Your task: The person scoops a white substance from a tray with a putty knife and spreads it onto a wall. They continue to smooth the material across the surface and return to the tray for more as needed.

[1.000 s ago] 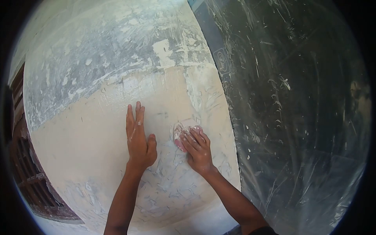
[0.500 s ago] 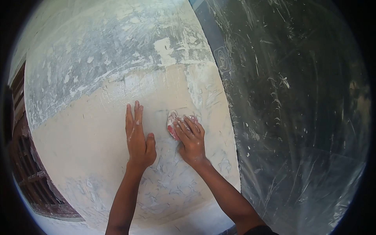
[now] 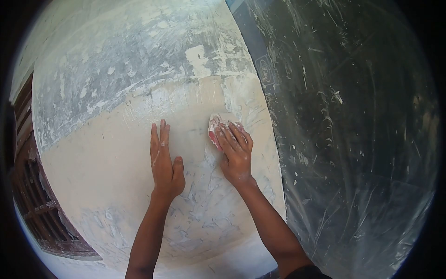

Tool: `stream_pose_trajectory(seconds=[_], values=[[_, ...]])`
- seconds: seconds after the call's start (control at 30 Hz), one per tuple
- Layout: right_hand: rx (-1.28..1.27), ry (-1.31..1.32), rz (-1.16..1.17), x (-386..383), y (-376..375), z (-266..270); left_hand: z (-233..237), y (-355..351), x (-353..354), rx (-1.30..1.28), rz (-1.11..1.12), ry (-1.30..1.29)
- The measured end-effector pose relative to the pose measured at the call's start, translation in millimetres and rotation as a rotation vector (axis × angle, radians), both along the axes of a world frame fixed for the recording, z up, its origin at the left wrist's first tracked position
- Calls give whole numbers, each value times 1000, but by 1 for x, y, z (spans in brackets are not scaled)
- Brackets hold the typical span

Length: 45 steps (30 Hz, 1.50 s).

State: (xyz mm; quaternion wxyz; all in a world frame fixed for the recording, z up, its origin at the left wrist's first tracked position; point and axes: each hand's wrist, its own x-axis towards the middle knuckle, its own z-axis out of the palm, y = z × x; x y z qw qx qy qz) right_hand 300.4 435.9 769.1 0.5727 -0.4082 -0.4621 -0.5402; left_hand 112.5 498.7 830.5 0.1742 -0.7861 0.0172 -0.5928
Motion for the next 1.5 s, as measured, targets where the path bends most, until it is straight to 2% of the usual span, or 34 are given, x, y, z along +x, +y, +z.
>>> stream_pose_trajectory(seconds=[0.07, 0.17, 0.23, 0.3, 0.37, 0.4, 0.53, 0.6, 0.7, 0.77, 1.0, 1.1, 1.17, 1.23, 1.33, 1.43, 1.5], values=[[-1, 17, 1, 13, 7, -12, -3, 0, -1, 5, 10, -2], [-298, 15, -4, -3, 0, -97, -5, 2, -1, 6, 14, 1], [-403, 17, 12, -15, -6, -168, -4, 3, -1, 14, 25, 2], [-455, 3, 89, -30, -23, -207, -4, 2, 0, 7, 24, 2], [-390, 11, 106, -30, -32, -192, 1, 1, 2, 4, 25, -1], [-278, -7, 93, -26, -35, -166, 2, 0, 3, 4, 17, 0], [56, -48, 46, 11, -38, -6, 2, -2, 9, -2, -8, 0], [100, -64, 13, 39, -26, 59, 2, -4, 10, 2, -23, 7], [73, -81, -5, 63, -8, 103, 2, -2, 11, 9, -31, 13], [40, -83, 3, 68, -1, 98, 2, 0, 10, 12, -23, 15], [-182, -38, -56, 46, -10, -41, 2, 2, 9, 4, -4, 5], [-199, -41, -42, 35, -26, -73, -1, -4, 11, 4, -12, 2], [-145, -35, -19, 29, -35, -44, 1, -8, 13, 12, -17, 5], [25, -24, 4, 29, -38, 7, 0, -11, 14, 25, -41, 14], [72, -67, -22, 44, -26, 80, -3, -10, 16, 15, -44, 8], [11, -57, -8, 48, -2, 94, -6, -6, 16, 20, -38, 7], [-35, -43, 11, 45, 3, 81, -8, -5, 13, 14, -42, 6]])
